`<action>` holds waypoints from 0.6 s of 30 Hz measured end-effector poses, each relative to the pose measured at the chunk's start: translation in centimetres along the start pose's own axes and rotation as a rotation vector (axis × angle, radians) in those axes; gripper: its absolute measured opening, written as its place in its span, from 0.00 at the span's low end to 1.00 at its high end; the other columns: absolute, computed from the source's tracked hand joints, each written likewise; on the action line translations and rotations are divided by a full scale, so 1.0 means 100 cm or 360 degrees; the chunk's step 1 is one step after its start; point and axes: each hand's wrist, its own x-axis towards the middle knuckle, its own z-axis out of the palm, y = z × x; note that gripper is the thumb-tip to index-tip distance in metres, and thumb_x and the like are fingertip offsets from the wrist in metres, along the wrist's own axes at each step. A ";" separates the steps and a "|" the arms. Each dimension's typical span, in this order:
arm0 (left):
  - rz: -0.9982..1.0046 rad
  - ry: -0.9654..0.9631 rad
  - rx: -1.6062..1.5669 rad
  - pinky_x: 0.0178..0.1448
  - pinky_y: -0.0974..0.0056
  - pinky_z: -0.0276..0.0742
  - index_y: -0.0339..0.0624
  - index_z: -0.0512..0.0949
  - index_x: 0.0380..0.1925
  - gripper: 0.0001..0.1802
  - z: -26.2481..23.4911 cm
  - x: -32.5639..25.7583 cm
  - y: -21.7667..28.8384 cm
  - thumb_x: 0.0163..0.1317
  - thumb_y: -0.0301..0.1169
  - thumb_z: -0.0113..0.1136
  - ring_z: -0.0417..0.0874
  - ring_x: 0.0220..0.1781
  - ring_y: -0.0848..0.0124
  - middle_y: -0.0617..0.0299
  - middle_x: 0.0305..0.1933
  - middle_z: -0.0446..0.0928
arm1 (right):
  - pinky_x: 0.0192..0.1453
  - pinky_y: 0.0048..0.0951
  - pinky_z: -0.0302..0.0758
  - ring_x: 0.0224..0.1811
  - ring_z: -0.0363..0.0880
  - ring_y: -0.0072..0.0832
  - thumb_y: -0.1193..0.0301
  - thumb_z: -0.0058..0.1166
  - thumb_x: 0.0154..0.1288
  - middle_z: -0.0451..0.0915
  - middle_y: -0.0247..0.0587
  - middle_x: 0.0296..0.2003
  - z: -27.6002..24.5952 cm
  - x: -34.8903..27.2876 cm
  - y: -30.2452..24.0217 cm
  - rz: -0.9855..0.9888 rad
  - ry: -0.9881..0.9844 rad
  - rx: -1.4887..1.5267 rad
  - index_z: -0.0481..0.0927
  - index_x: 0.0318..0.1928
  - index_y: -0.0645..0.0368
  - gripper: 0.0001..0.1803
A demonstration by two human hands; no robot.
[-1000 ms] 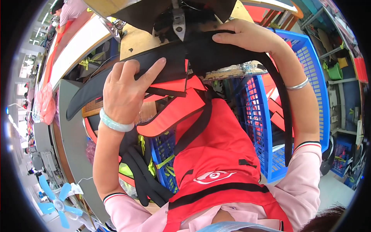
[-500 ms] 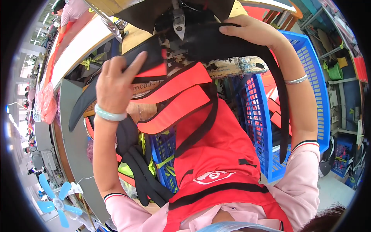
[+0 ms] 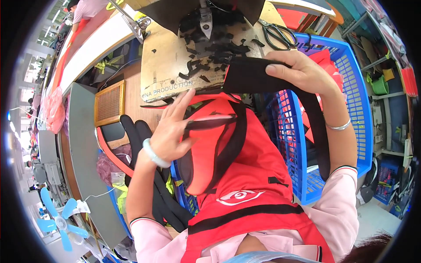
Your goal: Using a vertical cutting machine to trim and shape red and black fabric pieces for garment or gear manufacturing.
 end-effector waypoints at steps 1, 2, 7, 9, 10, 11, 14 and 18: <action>0.0096 0.0076 0.0266 0.66 0.52 0.67 0.32 0.80 0.42 0.21 0.006 0.003 -0.005 0.43 0.20 0.63 0.71 0.64 0.50 0.44 0.64 0.67 | 0.43 0.25 0.72 0.37 0.74 0.21 0.63 0.53 0.72 0.78 0.34 0.30 0.002 -0.006 -0.004 -0.0125 0.0067 0.0019 0.77 0.43 0.68 0.17; 0.0092 0.0080 0.0272 0.66 0.52 0.67 0.32 0.80 0.42 0.21 0.010 0.004 -0.011 0.43 0.20 0.63 0.71 0.64 0.50 0.44 0.64 0.67 | 0.43 0.25 0.72 0.37 0.74 0.21 0.63 0.53 0.72 0.78 0.34 0.30 0.001 -0.010 -0.007 -0.0133 0.0066 0.0020 0.77 0.43 0.68 0.17; 0.0133 -0.0199 -0.0373 0.62 0.54 0.71 0.33 0.78 0.40 0.21 0.012 0.005 -0.017 0.40 0.18 0.57 0.74 0.60 0.48 0.47 0.60 0.72 | 0.53 0.27 0.75 0.47 0.78 0.23 0.59 0.51 0.73 0.81 0.37 0.44 0.012 -0.051 0.009 0.0013 -0.0434 0.1277 0.78 0.52 0.65 0.21; 0.0259 -0.0233 -0.0276 0.56 0.53 0.74 0.37 0.77 0.44 0.25 0.003 0.003 -0.006 0.40 0.17 0.56 0.77 0.54 0.50 0.52 0.59 0.73 | 0.55 0.29 0.74 0.50 0.77 0.23 0.53 0.48 0.74 0.79 0.36 0.49 0.039 -0.053 0.010 0.0193 -0.0687 0.1629 0.78 0.55 0.63 0.25; 0.0257 -0.0234 -0.0277 0.56 0.53 0.74 0.37 0.77 0.44 0.25 -0.003 0.002 0.000 0.40 0.17 0.56 0.77 0.54 0.50 0.52 0.59 0.73 | 0.58 0.29 0.72 0.53 0.76 0.24 0.51 0.46 0.74 0.78 0.37 0.52 0.050 -0.054 0.006 0.0444 -0.0814 0.1538 0.77 0.56 0.63 0.27; 0.0219 -0.0312 -0.0099 0.55 0.53 0.74 0.38 0.77 0.44 0.24 -0.011 0.001 0.009 0.40 0.18 0.57 0.77 0.54 0.50 0.53 0.59 0.74 | 0.60 0.29 0.71 0.55 0.75 0.25 0.52 0.47 0.74 0.77 0.38 0.53 0.063 -0.061 0.012 0.0300 -0.0798 0.1503 0.77 0.56 0.63 0.27; 0.0147 -0.0411 0.0122 0.51 0.54 0.74 0.41 0.76 0.43 0.24 -0.037 -0.008 0.030 0.40 0.20 0.60 0.77 0.51 0.51 0.57 0.58 0.74 | 0.54 0.28 0.73 0.50 0.76 0.24 0.55 0.56 0.70 0.80 0.40 0.48 0.065 -0.069 -0.006 0.0093 -0.0533 0.1157 0.78 0.53 0.65 0.25; 0.0164 -0.0430 0.0174 0.49 0.55 0.74 0.44 0.77 0.44 0.25 -0.071 -0.007 0.038 0.39 0.21 0.61 0.78 0.50 0.51 0.55 0.56 0.76 | 0.40 0.27 0.75 0.34 0.80 0.25 0.62 0.69 0.57 0.81 0.38 0.30 0.023 -0.061 -0.036 0.0259 -0.0308 0.0351 0.81 0.38 0.65 0.19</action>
